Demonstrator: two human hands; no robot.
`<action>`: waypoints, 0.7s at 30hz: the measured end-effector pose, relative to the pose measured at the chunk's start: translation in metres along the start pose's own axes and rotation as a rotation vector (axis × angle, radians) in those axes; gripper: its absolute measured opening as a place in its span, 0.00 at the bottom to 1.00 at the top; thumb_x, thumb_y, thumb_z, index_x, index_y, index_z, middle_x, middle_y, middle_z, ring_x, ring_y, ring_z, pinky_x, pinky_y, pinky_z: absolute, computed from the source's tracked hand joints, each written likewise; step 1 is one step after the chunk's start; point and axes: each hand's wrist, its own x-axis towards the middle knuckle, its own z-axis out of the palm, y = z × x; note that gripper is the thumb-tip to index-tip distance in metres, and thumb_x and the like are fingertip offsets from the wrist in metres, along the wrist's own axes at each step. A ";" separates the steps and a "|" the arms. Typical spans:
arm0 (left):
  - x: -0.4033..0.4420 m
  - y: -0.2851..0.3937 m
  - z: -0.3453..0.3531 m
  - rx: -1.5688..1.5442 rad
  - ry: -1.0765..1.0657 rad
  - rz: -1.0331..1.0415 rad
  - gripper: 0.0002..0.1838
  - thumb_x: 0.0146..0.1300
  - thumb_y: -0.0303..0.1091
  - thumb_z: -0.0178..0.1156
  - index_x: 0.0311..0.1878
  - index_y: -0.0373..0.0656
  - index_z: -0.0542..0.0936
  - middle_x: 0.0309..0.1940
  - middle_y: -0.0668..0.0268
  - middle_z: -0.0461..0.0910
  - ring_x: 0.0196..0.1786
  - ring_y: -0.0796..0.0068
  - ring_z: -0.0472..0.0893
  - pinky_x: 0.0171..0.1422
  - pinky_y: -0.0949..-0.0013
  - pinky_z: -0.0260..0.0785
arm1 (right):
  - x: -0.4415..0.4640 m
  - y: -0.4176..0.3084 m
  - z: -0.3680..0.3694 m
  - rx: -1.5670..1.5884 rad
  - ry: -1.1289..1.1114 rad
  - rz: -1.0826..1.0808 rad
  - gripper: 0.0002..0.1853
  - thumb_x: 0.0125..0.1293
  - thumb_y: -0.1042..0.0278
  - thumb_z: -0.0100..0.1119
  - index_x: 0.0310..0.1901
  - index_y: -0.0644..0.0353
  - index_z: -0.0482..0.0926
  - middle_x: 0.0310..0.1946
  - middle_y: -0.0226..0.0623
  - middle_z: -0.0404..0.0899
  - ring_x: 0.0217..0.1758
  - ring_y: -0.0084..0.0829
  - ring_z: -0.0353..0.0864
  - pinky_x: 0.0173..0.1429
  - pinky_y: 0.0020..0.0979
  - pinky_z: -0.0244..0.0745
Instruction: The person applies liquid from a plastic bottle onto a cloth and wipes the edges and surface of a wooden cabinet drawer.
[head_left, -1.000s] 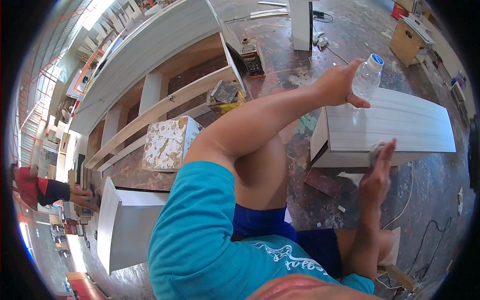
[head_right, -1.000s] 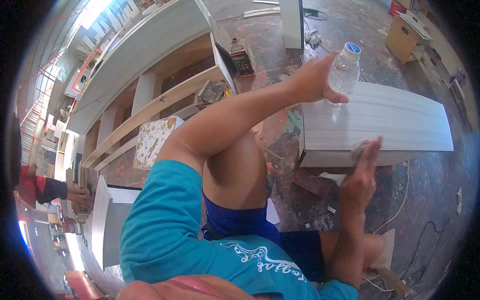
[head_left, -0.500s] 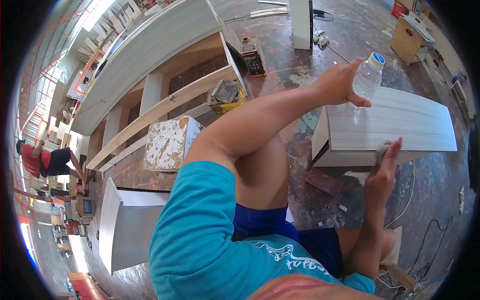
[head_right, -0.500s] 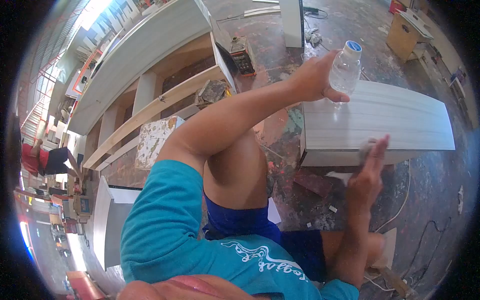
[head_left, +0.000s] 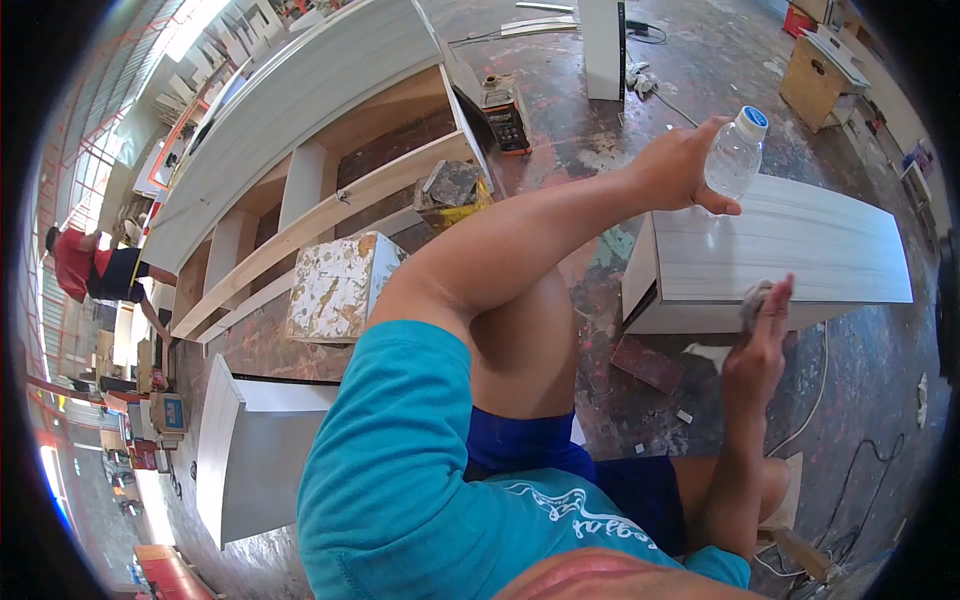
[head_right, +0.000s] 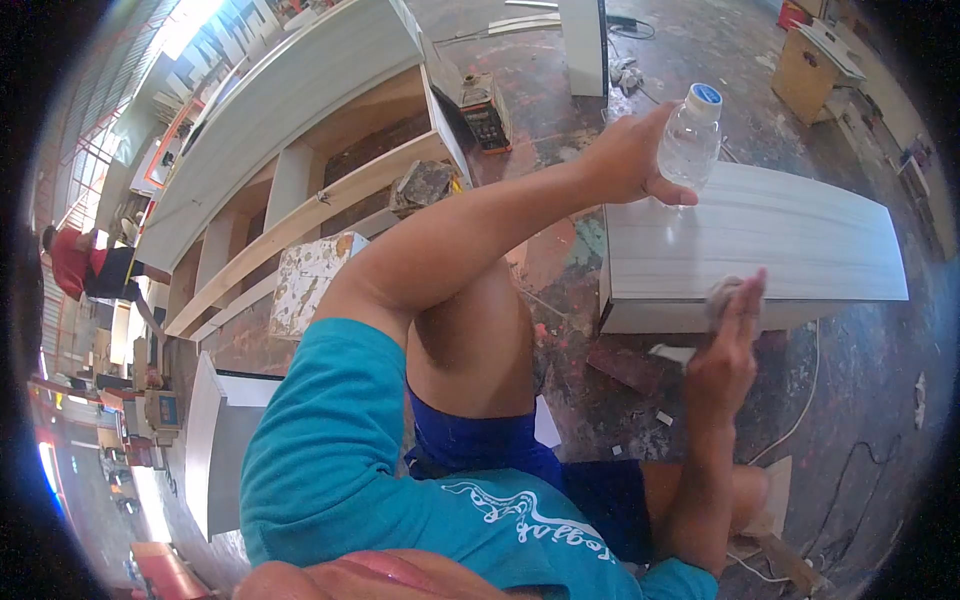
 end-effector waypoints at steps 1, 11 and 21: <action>0.000 0.001 0.000 -0.010 0.011 0.015 0.67 0.41 0.70 0.80 0.72 0.26 0.62 0.51 0.38 0.83 0.57 0.36 0.82 0.65 0.49 0.74 | 0.005 0.009 -0.004 -0.018 0.005 0.070 0.39 0.69 0.84 0.48 0.82 0.63 0.51 0.83 0.50 0.51 0.78 0.57 0.65 0.70 0.48 0.78; -0.001 0.005 0.000 -0.009 0.008 -0.001 0.66 0.41 0.68 0.81 0.72 0.28 0.63 0.53 0.38 0.83 0.58 0.36 0.83 0.65 0.50 0.74 | -0.013 -0.018 0.010 0.102 -0.045 0.009 0.43 0.65 0.86 0.49 0.82 0.62 0.50 0.84 0.48 0.48 0.81 0.55 0.60 0.71 0.48 0.77; 0.002 0.003 -0.001 -0.020 -0.010 -0.010 0.68 0.40 0.71 0.80 0.72 0.28 0.63 0.53 0.40 0.84 0.58 0.36 0.82 0.66 0.50 0.73 | 0.001 0.036 0.001 -0.101 0.058 0.162 0.41 0.67 0.86 0.44 0.83 0.62 0.47 0.84 0.52 0.46 0.83 0.55 0.56 0.75 0.47 0.71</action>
